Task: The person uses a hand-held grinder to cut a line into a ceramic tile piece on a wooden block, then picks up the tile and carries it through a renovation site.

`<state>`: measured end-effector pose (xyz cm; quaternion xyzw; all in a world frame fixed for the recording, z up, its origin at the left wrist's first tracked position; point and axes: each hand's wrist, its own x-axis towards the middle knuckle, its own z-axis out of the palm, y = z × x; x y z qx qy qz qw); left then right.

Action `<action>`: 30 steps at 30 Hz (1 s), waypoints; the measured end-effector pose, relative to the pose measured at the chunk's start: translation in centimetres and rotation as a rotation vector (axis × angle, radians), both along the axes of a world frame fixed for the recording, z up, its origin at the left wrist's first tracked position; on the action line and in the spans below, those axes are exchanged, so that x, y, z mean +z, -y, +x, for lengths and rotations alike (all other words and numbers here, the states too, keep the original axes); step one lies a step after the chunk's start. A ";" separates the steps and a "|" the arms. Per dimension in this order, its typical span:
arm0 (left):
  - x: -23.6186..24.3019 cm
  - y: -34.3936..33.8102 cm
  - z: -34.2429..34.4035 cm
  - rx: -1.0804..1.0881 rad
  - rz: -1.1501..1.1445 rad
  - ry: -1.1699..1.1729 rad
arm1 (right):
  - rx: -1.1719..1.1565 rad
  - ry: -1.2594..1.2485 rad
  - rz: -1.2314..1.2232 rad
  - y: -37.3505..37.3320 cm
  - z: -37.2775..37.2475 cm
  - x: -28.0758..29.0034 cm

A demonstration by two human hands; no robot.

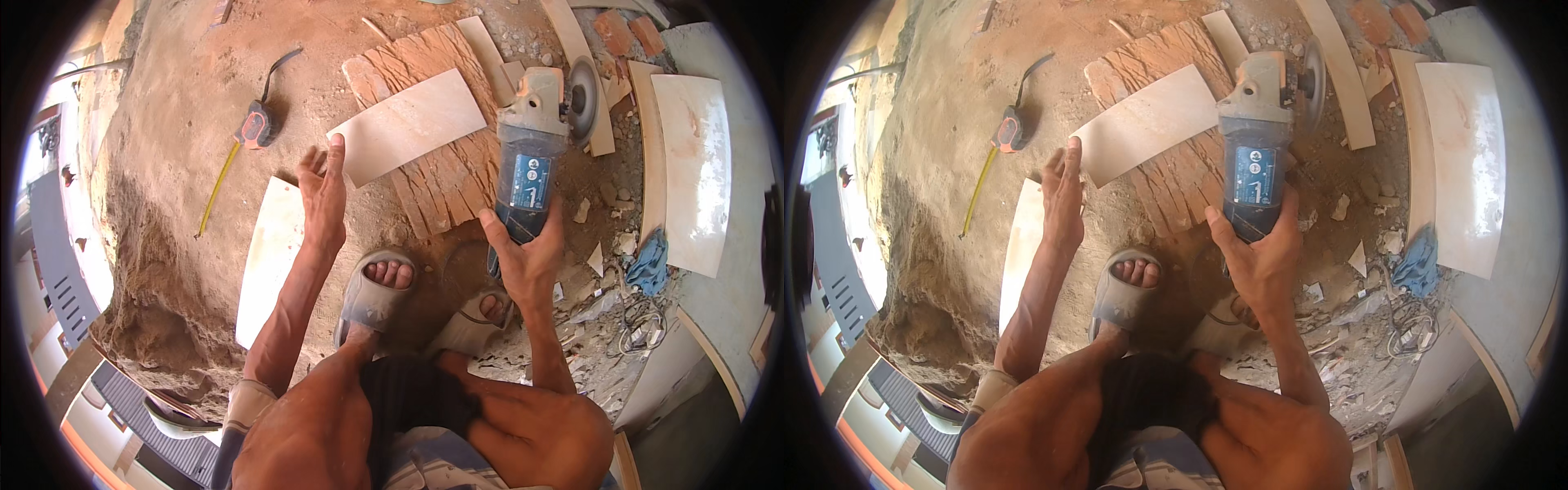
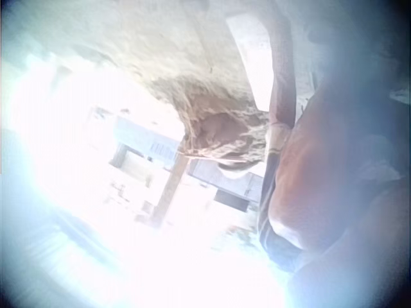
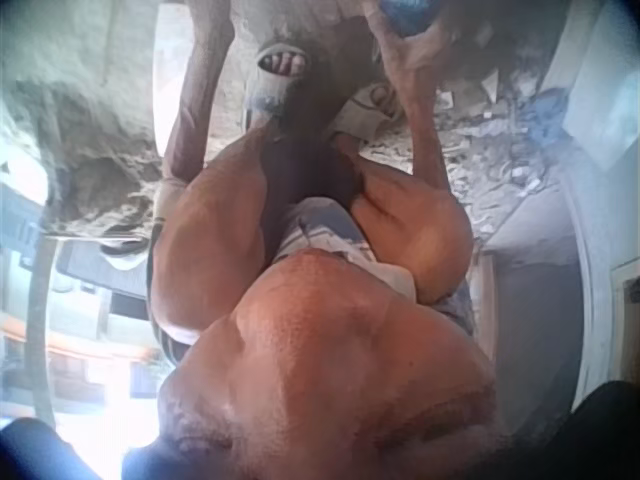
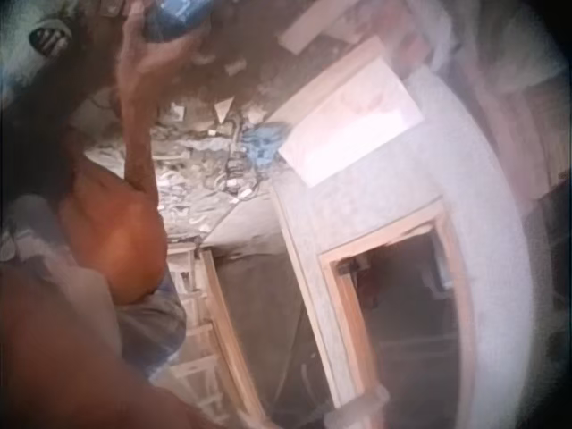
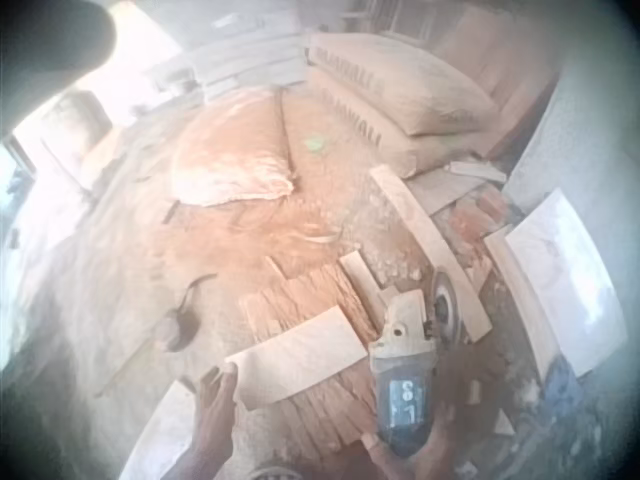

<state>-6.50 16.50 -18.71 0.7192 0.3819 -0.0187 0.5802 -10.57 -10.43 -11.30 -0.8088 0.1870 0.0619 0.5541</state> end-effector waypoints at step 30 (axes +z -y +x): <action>19.1 -12.1 -10.2 0.066 0.122 -0.127 | 0.345 0.331 -0.700 -5.5 2.7 -6.8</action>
